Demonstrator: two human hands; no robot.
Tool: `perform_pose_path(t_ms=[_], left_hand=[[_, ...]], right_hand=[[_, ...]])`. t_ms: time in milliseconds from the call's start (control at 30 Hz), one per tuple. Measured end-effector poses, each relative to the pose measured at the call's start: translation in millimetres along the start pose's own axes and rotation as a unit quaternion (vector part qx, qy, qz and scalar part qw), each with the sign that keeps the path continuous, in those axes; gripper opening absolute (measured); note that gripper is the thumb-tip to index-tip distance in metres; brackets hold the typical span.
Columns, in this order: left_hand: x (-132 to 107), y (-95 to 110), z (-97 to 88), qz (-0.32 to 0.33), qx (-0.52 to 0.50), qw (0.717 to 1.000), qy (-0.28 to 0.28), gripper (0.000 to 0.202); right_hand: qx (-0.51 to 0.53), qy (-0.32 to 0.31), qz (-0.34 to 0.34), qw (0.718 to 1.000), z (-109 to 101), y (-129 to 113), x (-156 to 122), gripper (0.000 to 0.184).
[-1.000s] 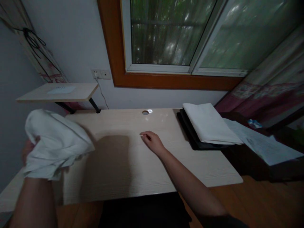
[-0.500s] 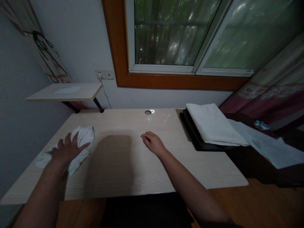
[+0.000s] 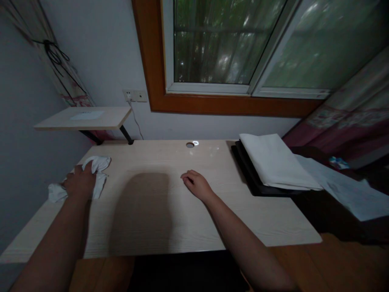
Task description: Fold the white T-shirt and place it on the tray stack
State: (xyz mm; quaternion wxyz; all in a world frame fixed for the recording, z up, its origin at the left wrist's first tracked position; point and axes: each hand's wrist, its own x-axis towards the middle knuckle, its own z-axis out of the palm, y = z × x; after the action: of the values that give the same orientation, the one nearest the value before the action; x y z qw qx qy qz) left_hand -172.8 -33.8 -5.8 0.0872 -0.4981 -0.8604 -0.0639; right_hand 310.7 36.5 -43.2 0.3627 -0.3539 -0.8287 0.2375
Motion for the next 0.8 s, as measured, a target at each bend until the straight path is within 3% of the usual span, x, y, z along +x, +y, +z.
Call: perform_pose_path(t_ms=[100, 367, 600, 800], left_hand=[[0.5, 1.4, 1.0, -0.023, 0.02, 0.998, 0.056, 0.054], [-9.2, 2.6, 0.5, -0.042, 0.027, 0.996, 0.073, 0.06], [-26.3, 10.0, -4.6, -0.015, 0.031, 0.993, 0.115, 0.064], [-29.4, 15.2, -8.8, -0.042, 0.031, 0.994, 0.098, 0.063]], right_hand=[[0.004, -0.001, 0.0, 1.0, -0.8, -1.7, 0.5, 0.019], [0.014, -0.007, 0.007, 1.0, -2.9, -5.5, 1.7, 0.018], [0.008, -0.01, 0.012, 1.0, -3.8, -7.0, 1.9, 0.019], [-0.002, -0.01, 0.014, 1.0, -2.2, -4.7, 1.4, 0.019]])
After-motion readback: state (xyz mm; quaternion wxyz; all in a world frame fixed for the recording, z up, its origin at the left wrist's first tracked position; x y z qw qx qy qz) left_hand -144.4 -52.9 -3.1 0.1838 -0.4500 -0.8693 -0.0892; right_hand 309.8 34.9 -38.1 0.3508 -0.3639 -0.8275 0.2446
